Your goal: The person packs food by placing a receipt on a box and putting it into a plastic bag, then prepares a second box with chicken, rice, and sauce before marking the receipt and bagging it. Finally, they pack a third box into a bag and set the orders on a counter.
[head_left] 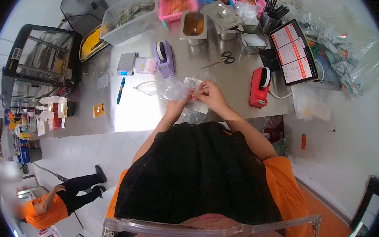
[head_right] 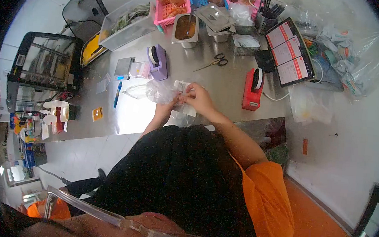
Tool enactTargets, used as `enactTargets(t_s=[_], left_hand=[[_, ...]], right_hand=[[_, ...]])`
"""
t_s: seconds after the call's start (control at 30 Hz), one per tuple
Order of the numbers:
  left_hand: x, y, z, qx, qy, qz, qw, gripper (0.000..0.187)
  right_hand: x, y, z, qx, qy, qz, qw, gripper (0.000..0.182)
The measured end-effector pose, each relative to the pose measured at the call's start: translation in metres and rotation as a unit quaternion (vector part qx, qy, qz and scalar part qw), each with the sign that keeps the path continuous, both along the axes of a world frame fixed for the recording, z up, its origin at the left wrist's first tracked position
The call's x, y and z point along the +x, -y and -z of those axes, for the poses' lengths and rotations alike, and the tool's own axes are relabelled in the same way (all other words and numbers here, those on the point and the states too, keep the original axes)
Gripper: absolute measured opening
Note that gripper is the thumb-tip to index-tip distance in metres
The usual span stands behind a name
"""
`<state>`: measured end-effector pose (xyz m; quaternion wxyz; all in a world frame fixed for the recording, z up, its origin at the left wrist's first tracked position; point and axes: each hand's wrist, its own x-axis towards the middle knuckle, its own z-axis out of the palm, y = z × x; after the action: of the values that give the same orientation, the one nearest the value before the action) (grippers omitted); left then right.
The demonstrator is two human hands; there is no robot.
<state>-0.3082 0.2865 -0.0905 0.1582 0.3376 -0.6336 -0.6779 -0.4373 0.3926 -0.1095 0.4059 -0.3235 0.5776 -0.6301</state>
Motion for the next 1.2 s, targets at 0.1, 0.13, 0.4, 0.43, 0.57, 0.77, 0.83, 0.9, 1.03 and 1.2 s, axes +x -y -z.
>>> enactTargets(t_s=[0.1,0.13,0.4,0.43,0.57,0.77,0.83,0.9,1.03,1.2], left_hand=[[0.001,0.01,0.018,-0.124,0.019,0.057,0.99,0.018],[0.001,0.01,0.016,-0.213,-0.001,0.08,0.974,0.016],[0.002,-0.001,0.031,-0.184,-0.109,0.026,0.977,0.023],[0.001,-0.002,0.03,-0.207,-0.117,0.027,0.971,0.021],[-0.001,-0.003,0.02,-0.28,-0.076,0.026,0.957,0.015],[-0.008,-0.002,0.013,-0.067,0.003,-0.063,0.996,0.026],[-0.008,-0.007,0.013,-0.04,-0.005,-0.072,0.997,0.028],[-0.01,-0.011,0.013,-0.063,0.006,-0.064,0.996,0.029],[-0.01,-0.007,0.009,-0.048,0.007,-0.072,0.996,0.032],[0.021,0.013,-0.012,0.101,-0.025,-0.125,0.987,0.031]], right_hand=[[0.003,0.002,0.001,-0.011,0.039,0.03,0.999,0.023],[0.004,0.002,0.003,-0.024,0.064,0.047,0.997,0.022],[0.013,-0.004,-0.004,-0.002,-0.116,0.075,0.99,0.015],[0.015,-0.006,-0.012,0.012,-0.134,0.082,0.987,0.015],[0.013,-0.007,-0.006,-0.042,-0.216,0.105,0.97,0.015],[0.009,-0.025,0.009,-0.059,-0.059,0.016,0.996,0.013],[0.01,-0.037,0.005,-0.066,-0.029,0.012,0.997,0.011],[0.012,-0.045,0.011,-0.067,-0.01,0.017,0.998,0.011],[0.005,-0.08,0.005,-0.001,-0.092,0.13,0.987,0.012],[-0.024,-0.128,-0.001,0.091,-0.276,0.412,0.864,0.008]])
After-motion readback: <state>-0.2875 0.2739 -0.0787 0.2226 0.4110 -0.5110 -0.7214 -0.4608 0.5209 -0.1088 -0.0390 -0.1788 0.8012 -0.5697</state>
